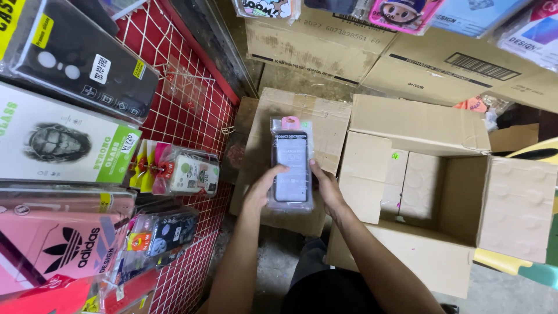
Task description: The person takes packaged phone cases and a charging cable out of cardboard boxes, holds each item up, turns it over, and places the cases into an open box on the floor. They also handle a blister-packed cable and set it on the boxes.
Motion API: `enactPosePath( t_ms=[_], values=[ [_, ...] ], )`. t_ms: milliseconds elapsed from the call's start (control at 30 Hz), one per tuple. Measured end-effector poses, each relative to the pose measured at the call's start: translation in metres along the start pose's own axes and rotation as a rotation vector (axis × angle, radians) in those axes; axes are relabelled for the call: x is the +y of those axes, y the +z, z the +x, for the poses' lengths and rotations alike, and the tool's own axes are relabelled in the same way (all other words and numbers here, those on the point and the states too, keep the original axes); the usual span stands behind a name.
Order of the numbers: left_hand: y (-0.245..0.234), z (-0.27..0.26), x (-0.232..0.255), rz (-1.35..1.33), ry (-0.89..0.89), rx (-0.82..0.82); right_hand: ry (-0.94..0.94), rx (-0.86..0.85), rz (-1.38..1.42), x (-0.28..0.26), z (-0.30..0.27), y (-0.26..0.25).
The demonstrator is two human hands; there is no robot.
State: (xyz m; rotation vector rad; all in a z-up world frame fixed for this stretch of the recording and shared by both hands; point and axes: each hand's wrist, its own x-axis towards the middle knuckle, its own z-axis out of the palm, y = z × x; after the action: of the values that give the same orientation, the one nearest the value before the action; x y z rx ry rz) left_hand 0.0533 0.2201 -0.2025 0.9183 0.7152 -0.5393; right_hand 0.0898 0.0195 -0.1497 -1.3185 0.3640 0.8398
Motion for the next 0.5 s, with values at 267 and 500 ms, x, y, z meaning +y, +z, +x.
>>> enactPosePath(
  t_ms=[267, 500],
  values=[
    [0.058, 0.001, -0.014, 0.074, 0.12, -0.073, -0.056, 0.041, 0.02, -0.011, -0.035, -0.04],
    [0.146, 0.027, -0.039, 0.216, 0.07, -0.247, -0.128, 0.289, 0.119, -0.01, -0.076, -0.117]
  ],
)
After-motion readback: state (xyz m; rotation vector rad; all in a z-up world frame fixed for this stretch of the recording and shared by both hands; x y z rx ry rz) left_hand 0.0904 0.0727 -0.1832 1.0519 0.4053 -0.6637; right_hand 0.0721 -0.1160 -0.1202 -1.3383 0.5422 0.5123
